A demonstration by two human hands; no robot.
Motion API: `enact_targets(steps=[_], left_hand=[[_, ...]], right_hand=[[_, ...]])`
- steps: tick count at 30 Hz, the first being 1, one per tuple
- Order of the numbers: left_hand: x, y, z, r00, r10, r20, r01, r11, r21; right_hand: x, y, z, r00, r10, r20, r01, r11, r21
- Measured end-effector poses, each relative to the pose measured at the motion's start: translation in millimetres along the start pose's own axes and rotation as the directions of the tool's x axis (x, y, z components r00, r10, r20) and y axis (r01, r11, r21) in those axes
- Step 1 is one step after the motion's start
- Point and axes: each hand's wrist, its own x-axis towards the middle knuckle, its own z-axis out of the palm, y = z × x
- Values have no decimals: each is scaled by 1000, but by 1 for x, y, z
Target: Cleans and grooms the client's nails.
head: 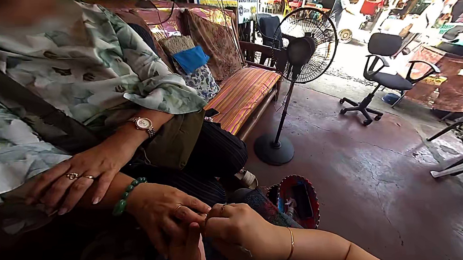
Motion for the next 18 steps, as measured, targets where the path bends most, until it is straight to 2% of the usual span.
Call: enact_targets(steps=[3, 6, 9, 18], left_hand=[[-3, -4, 3, 999, -44, -7, 44, 999, -12], [-6, -8, 8, 994, -84, -64, 82, 996, -23], [-4, -10, 12, 995, -91, -37, 89, 995, -50], [0, 6, 21, 993, -121, 10, 121, 985, -126]], right_hand=[[-5, -5, -8, 998, 55, -3, -55, 998, 22], [-7, 2, -2, 997, 44, -69, -47, 998, -45], [-5, 3, -4, 990, 85, -117, -94, 993, -75], [0, -7, -16, 988, 145, -44, -148, 986, -81]])
